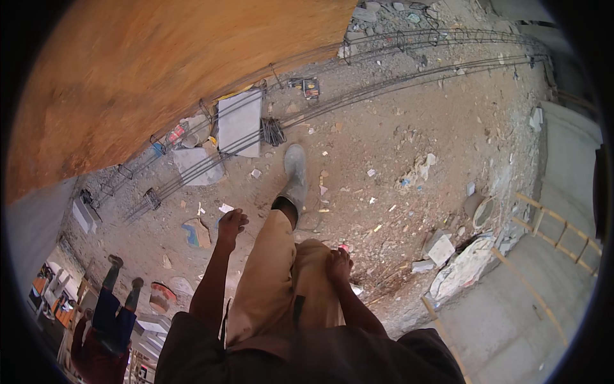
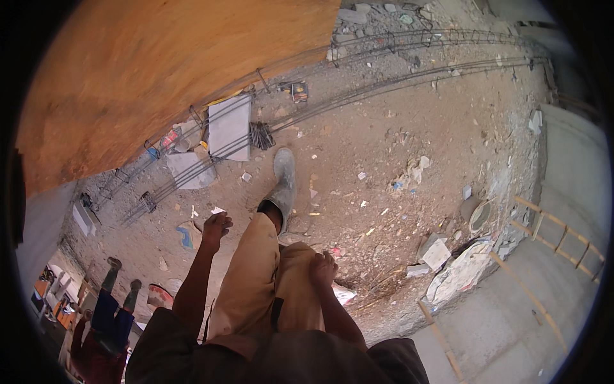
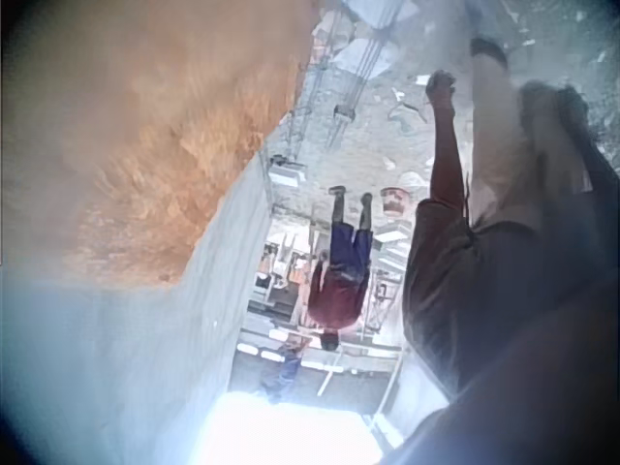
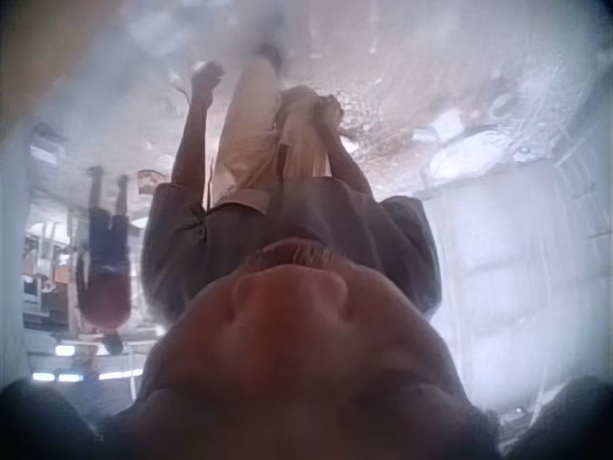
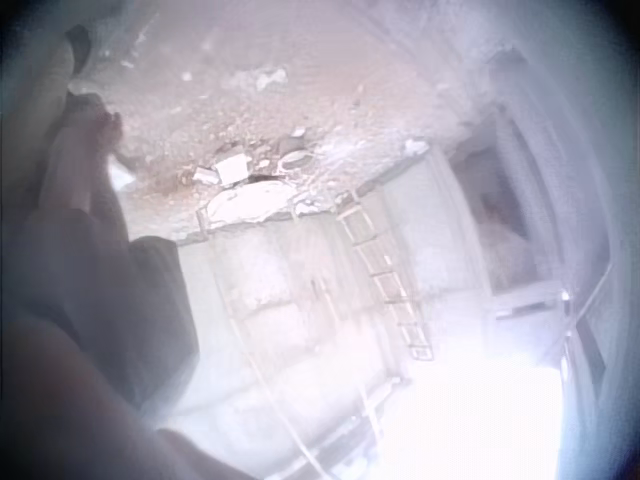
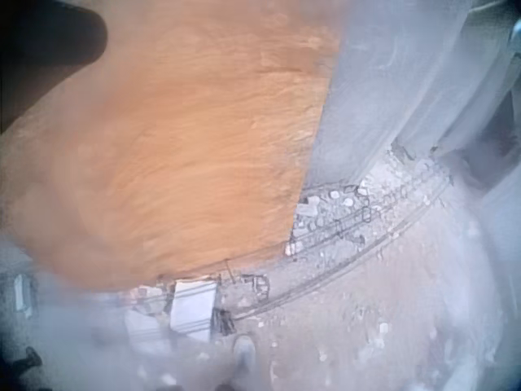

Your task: The person assembles a rebar structure by picking up metal stirrups from the ground and sliding them onto parallel rebar rods, then using wire and pliers to tie the stirrups in place.

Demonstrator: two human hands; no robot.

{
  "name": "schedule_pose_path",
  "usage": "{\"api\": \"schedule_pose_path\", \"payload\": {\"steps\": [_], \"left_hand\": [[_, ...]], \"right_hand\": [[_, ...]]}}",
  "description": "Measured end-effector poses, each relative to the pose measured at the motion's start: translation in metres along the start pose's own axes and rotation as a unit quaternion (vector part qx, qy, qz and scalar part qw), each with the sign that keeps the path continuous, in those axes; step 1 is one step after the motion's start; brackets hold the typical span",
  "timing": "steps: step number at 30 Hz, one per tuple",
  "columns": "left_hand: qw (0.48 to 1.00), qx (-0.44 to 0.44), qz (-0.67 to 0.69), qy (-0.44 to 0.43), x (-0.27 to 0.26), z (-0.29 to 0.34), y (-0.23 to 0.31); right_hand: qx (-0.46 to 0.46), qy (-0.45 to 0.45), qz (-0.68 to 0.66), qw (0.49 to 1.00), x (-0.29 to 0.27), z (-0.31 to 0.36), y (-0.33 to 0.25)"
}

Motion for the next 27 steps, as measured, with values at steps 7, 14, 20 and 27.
{"api": "schedule_pose_path", "payload": {"steps": [7,14,20,27], "left_hand": [[0.95,-0.126,0.271,-0.087,0.227,-0.16,-0.04],[0.901,-0.137,0.411,0.038,0.308,-0.271,-0.047],[0.816,-0.008,0.574,0.071,0.33,-0.348,-0.034],[0.739,0.145,0.654,0.074,0.331,-0.387,-0.043]], "right_hand": [[-0.234,0.148,-0.017,0.961,-0.163,-0.317,-0.008],[-0.402,0.095,0.12,0.903,-0.166,-0.53,-0.139],[-0.475,-0.017,0.272,0.837,-0.102,-0.605,-0.225],[-0.547,-0.106,0.268,0.786,-0.074,-0.612,-0.242]]}}
Point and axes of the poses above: each hand's wrist, its own z-axis away from the middle knuckle, its own x-axis out of the palm, y = z × x, the point moved 2 cm from there along -z, towards the middle knuckle, and after that the axes turned 14 degrees about z, right-handed, at the moved point
